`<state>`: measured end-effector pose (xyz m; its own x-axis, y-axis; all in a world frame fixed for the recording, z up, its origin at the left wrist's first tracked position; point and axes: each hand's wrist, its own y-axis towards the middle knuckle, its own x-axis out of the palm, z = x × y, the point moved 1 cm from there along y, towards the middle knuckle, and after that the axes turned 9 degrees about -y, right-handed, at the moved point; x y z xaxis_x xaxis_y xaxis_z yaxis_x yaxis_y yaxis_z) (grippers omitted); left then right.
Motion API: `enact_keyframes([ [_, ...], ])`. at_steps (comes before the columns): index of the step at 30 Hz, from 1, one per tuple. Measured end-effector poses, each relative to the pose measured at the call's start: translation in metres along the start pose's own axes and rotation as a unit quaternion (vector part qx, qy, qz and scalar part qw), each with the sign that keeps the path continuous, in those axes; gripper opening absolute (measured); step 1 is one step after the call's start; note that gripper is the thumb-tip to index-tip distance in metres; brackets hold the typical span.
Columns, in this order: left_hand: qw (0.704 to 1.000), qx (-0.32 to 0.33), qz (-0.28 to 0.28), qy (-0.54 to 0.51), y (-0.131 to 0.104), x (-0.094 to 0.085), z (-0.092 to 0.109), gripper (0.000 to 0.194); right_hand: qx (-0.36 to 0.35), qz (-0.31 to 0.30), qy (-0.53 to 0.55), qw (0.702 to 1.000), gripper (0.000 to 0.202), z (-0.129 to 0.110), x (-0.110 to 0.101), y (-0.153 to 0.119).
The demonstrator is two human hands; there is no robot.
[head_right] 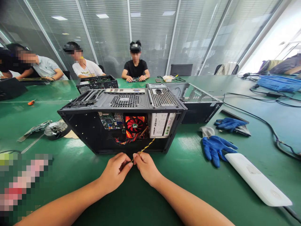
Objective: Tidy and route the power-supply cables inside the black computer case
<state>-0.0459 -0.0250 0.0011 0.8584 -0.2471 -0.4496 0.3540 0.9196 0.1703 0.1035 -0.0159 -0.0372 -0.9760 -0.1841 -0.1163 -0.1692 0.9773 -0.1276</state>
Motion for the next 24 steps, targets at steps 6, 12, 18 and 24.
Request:
enact_keyframes([
  [6,0.885,-0.306,-0.067,-0.345,0.007,0.002,-0.004,0.015,-0.001,-0.025,-0.002,1.0,0.038,0.002,-0.001,0.0],
  [12,0.875,-0.308,-0.071,-0.368,0.007,0.003,-0.006,0.018,0.001,-0.016,0.001,1.0,0.041,-0.002,0.0,0.0],
  [18,0.998,-0.047,-0.028,-0.025,0.001,0.001,0.0,0.017,-0.009,-0.008,-0.025,1.0,0.041,-0.006,0.0,-0.001],
  [24,0.994,0.048,-0.029,0.091,-0.005,0.0,0.004,0.014,-0.021,-0.013,-0.037,0.999,0.041,-0.005,0.0,-0.001],
])
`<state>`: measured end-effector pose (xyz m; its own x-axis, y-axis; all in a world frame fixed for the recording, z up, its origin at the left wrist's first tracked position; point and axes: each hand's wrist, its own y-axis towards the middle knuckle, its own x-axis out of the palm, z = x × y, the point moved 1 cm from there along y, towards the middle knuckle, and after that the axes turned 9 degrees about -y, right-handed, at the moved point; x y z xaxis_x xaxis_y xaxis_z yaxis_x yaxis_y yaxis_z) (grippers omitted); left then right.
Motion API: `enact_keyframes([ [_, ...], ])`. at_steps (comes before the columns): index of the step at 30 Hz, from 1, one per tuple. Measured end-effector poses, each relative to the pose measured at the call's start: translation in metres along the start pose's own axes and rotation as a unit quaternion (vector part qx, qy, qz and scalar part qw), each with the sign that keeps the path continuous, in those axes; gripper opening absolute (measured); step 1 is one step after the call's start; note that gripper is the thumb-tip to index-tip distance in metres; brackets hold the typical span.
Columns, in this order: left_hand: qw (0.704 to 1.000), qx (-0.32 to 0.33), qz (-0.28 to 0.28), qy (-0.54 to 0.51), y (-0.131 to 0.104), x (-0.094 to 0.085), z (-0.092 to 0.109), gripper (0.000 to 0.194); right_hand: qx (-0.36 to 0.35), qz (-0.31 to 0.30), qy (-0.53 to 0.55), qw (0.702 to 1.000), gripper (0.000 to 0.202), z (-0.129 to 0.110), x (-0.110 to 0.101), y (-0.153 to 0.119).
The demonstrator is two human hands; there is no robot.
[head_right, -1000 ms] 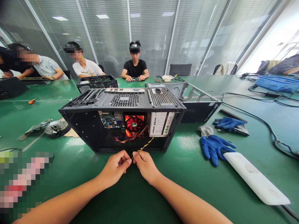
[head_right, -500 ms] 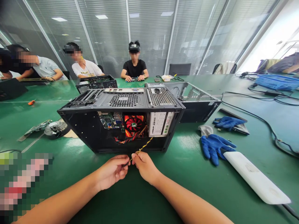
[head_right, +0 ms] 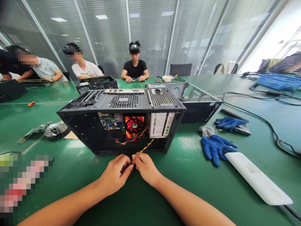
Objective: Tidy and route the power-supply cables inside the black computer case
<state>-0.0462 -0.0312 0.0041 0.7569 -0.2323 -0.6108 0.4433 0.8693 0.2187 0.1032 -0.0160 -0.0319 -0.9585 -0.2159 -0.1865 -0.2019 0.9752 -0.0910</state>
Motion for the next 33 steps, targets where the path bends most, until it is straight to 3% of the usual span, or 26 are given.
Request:
enact_keyframes([
  [4,0.999,-0.018,-0.001,-0.039,0.003,0.0,-0.001,0.019,-0.011,-0.003,-0.011,1.0,0.043,-0.001,0.0,-0.001],
  [7,0.969,-0.152,-0.02,-0.192,0.007,0.002,-0.005,0.021,-0.005,-0.004,-0.008,1.0,0.039,-0.002,-0.001,-0.001],
  [10,0.853,-0.319,-0.054,-0.41,0.011,0.004,-0.01,0.017,0.01,-0.01,0.007,1.0,0.038,0.0,0.0,-0.001],
  [12,0.783,-0.368,-0.07,-0.497,0.012,0.004,-0.012,0.015,0.012,-0.012,0.009,1.0,0.038,0.001,0.0,-0.001],
  [13,0.768,-0.376,-0.075,-0.514,0.013,0.004,-0.013,0.016,0.011,-0.008,0.008,1.0,0.039,0.002,0.001,-0.001],
  [15,0.781,-0.365,-0.072,-0.501,0.013,0.004,-0.014,0.017,0.012,-0.004,0.012,1.0,0.04,0.002,0.001,-0.001],
  [18,0.88,-0.278,-0.05,-0.381,0.012,0.004,-0.013,0.018,0.017,0.004,0.018,1.0,0.04,0.0,0.001,-0.002],
  [21,0.973,-0.132,-0.015,-0.188,0.008,0.003,-0.008,0.019,0.008,0.008,0.007,1.0,0.042,-0.003,0.001,-0.001],
  [24,0.996,-0.032,0.01,-0.077,0.004,0.001,-0.001,0.019,-0.003,0.002,-0.003,1.0,0.044,-0.003,0.0,-0.001],
  [26,0.996,-0.035,0.012,-0.085,0.004,0.0,0.0,0.02,-0.007,-0.001,-0.008,1.0,0.044,-0.001,0.0,0.0],
  [27,0.991,-0.069,0.005,-0.117,0.005,0.0,-0.001,0.021,-0.006,-0.003,-0.01,1.0,0.044,-0.001,0.0,0.0],
  [29,0.953,-0.182,-0.024,-0.239,0.007,0.002,-0.006,0.024,0.0,-0.009,-0.006,1.0,0.043,0.001,-0.001,0.0],
  [31,0.869,-0.299,-0.061,-0.39,0.01,0.004,-0.012,0.022,0.005,-0.018,0.001,1.0,0.042,0.002,-0.001,-0.001],
  [33,0.793,-0.358,-0.082,-0.486,0.012,0.005,-0.016,0.02,0.006,-0.019,0.005,1.0,0.042,0.002,0.0,-0.001],
])
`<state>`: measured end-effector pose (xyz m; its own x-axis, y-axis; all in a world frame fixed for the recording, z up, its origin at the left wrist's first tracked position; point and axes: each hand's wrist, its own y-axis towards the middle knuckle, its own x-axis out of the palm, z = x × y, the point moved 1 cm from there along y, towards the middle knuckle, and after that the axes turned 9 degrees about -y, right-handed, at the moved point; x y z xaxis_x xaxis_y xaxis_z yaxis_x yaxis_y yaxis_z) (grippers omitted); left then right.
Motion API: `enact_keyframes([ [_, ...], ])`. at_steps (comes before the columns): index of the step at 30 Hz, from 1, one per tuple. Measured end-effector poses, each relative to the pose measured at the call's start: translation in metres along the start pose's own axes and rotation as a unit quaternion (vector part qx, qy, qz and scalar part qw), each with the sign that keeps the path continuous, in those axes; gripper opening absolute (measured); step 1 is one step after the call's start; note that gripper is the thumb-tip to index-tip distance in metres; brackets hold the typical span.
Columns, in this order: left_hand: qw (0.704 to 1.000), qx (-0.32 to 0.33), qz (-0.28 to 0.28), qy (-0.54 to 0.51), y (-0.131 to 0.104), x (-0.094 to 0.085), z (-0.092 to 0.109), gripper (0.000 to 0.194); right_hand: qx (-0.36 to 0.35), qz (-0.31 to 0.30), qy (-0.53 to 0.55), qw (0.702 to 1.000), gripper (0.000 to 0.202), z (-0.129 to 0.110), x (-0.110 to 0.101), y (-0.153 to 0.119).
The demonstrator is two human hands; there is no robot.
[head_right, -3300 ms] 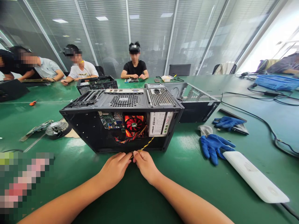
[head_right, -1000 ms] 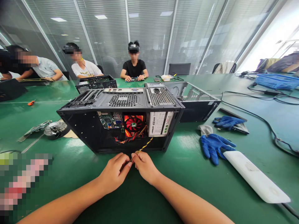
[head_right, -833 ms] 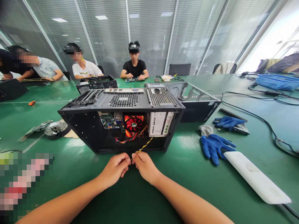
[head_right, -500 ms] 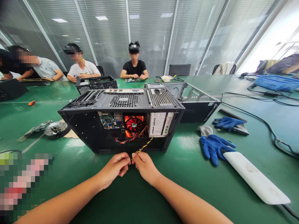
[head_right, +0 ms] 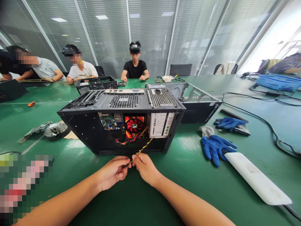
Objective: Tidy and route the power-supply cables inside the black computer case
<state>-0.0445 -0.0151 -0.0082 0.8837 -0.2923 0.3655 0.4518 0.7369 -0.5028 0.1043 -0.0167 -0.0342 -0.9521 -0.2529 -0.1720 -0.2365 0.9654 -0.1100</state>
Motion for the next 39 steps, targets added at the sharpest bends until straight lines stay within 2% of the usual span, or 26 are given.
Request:
enact_keyframes([
  [2,1.0,-0.009,-0.007,-0.021,0.002,-0.001,0.0,0.02,0.001,0.008,0.005,1.0,0.042,0.0,0.0,0.0],
  [5,0.993,0.074,0.015,0.093,0.0,-0.001,0.0,0.024,0.0,0.021,0.014,1.0,0.041,-0.002,0.001,0.0],
  [9,0.93,0.225,0.055,0.287,-0.006,0.003,0.001,0.026,-0.009,0.033,0.0,0.999,0.042,-0.004,0.001,0.0],
  [11,0.913,0.247,0.064,0.318,-0.007,0.003,0.001,0.027,-0.009,0.036,-0.006,0.999,0.042,-0.004,0.0,0.0],
  [13,0.933,0.211,0.058,0.287,-0.006,0.003,0.001,0.029,-0.008,0.029,-0.006,1.0,0.041,-0.003,0.0,-0.001],
  [16,0.985,0.094,0.028,0.143,-0.004,0.002,0.002,0.028,-0.008,0.017,-0.007,1.0,0.039,-0.002,0.001,-0.001],
  [18,0.999,0.027,0.003,0.042,-0.002,0.001,0.002,0.025,-0.007,0.013,-0.007,1.0,0.039,-0.003,0.001,-0.002],
  [20,1.0,-0.011,-0.011,-0.024,0.0,0.001,0.002,0.023,-0.006,0.013,-0.003,1.0,0.04,-0.004,0.001,-0.002],
  [22,0.999,-0.014,-0.01,-0.037,0.001,0.0,0.002,0.023,-0.003,0.015,0.004,1.0,0.04,-0.004,0.002,-0.002],
  [25,0.998,0.037,0.009,0.059,0.0,0.001,0.001,0.024,0.005,0.028,0.009,1.0,0.038,-0.005,0.002,-0.002],
  [27,0.975,0.114,0.031,0.19,-0.004,0.001,0.002,0.026,0.0,0.039,0.005,0.999,0.039,-0.005,0.002,-0.002],
  [28,0.949,0.167,0.043,0.264,-0.006,0.002,0.003,0.026,-0.005,0.044,-0.001,0.999,0.04,-0.006,0.002,-0.002],
  [31,0.836,0.312,0.068,0.446,-0.015,0.004,0.004,0.023,-0.02,0.045,-0.022,0.999,0.043,-0.007,0.002,-0.001],
  [32,0.807,0.337,0.071,0.479,-0.017,0.004,0.004,0.022,-0.023,0.042,-0.029,0.998,0.044,-0.007,0.001,-0.001],
  [33,0.792,0.348,0.071,0.497,-0.018,0.005,0.004,0.021,-0.025,0.04,-0.034,0.998,0.044,-0.007,0.001,-0.001],
  [34,0.792,0.346,0.07,0.499,-0.018,0.005,0.004,0.021,-0.027,0.037,-0.04,0.998,0.044,-0.007,0.001,-0.001],
  [35,0.807,0.332,0.071,0.483,-0.017,0.005,0.003,0.023,-0.029,0.035,-0.044,0.998,0.043,-0.007,0.001,-0.001],
  [37,0.875,0.263,0.073,0.4,-0.013,0.004,0.002,0.027,-0.03,0.025,-0.048,0.998,0.041,-0.005,0.0,-0.001],
  [39,0.949,0.157,0.066,0.264,-0.007,0.003,0.001,0.028,-0.025,0.016,-0.047,0.998,0.039,-0.004,0.0,-0.001],
])
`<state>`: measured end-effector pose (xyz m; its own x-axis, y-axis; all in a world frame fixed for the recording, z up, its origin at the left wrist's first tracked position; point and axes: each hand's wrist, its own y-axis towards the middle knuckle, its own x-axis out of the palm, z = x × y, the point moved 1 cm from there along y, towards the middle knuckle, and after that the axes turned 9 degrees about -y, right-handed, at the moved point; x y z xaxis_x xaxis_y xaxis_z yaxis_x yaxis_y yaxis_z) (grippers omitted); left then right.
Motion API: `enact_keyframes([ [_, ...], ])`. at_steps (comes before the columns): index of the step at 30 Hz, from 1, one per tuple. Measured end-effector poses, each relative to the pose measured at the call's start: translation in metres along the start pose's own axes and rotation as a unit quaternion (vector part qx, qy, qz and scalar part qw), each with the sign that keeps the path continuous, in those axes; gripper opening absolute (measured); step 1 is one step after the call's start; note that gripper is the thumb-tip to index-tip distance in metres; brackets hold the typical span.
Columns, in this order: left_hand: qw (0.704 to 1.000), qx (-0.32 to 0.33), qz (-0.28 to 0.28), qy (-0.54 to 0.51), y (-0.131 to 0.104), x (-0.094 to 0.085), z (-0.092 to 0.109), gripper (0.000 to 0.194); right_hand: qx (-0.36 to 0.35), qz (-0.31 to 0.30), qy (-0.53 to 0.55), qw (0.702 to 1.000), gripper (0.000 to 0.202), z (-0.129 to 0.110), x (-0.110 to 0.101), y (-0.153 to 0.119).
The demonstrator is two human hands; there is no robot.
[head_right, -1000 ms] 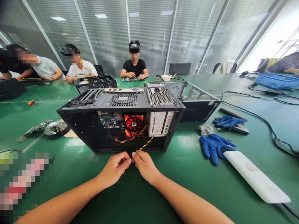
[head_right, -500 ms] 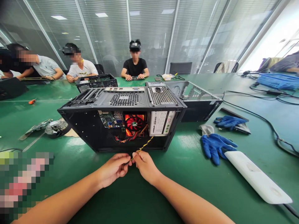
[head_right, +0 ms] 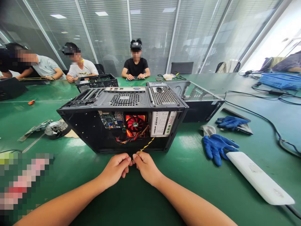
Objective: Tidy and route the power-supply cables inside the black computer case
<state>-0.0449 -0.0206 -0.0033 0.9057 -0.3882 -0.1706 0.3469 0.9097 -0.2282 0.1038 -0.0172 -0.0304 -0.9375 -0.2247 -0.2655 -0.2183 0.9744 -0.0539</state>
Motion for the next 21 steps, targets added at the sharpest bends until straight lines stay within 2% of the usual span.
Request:
enact_keyframes([
  [2,0.985,-0.091,-0.022,-0.145,0.004,0.0,-0.003,0.026,0.005,-0.006,0.003,1.0,0.038,0.001,0.0,0.0],
  [4,0.956,-0.141,-0.044,-0.254,0.006,0.0,-0.004,0.022,0.008,-0.007,0.005,1.0,0.038,0.002,0.001,0.0],
  [6,0.934,-0.167,-0.059,-0.311,0.007,-0.001,-0.004,0.02,0.009,-0.006,0.007,1.0,0.038,0.001,0.001,0.0],
  [8,0.94,-0.158,-0.058,-0.296,0.007,-0.002,-0.003,0.021,0.013,0.0,0.013,1.0,0.038,0.001,0.002,0.0],
  [11,0.985,-0.083,-0.035,-0.147,0.005,-0.001,-0.001,0.025,0.021,0.015,0.017,1.0,0.039,0.0,0.002,0.0],
  [13,1.0,0.005,-0.009,0.005,0.001,-0.001,0.001,0.027,0.021,0.025,0.008,0.999,0.04,0.0,0.002,0.001],
  [15,0.98,0.116,0.02,0.158,-0.003,-0.002,0.003,0.026,0.02,0.028,-0.001,0.999,0.041,0.0,0.001,0.001],
  [17,0.937,0.202,0.039,0.281,-0.006,-0.003,0.004,0.024,0.025,0.023,-0.004,0.999,0.043,0.001,0.001,0.002],
  [19,0.902,0.24,0.044,0.356,-0.008,-0.003,0.002,0.023,0.033,0.012,-0.004,0.999,0.045,0.002,0.002,0.003],
  [21,0.882,0.253,0.048,0.395,-0.008,-0.004,-0.001,0.023,0.043,0.0,0.0,0.999,0.046,0.002,0.002,0.003],
])
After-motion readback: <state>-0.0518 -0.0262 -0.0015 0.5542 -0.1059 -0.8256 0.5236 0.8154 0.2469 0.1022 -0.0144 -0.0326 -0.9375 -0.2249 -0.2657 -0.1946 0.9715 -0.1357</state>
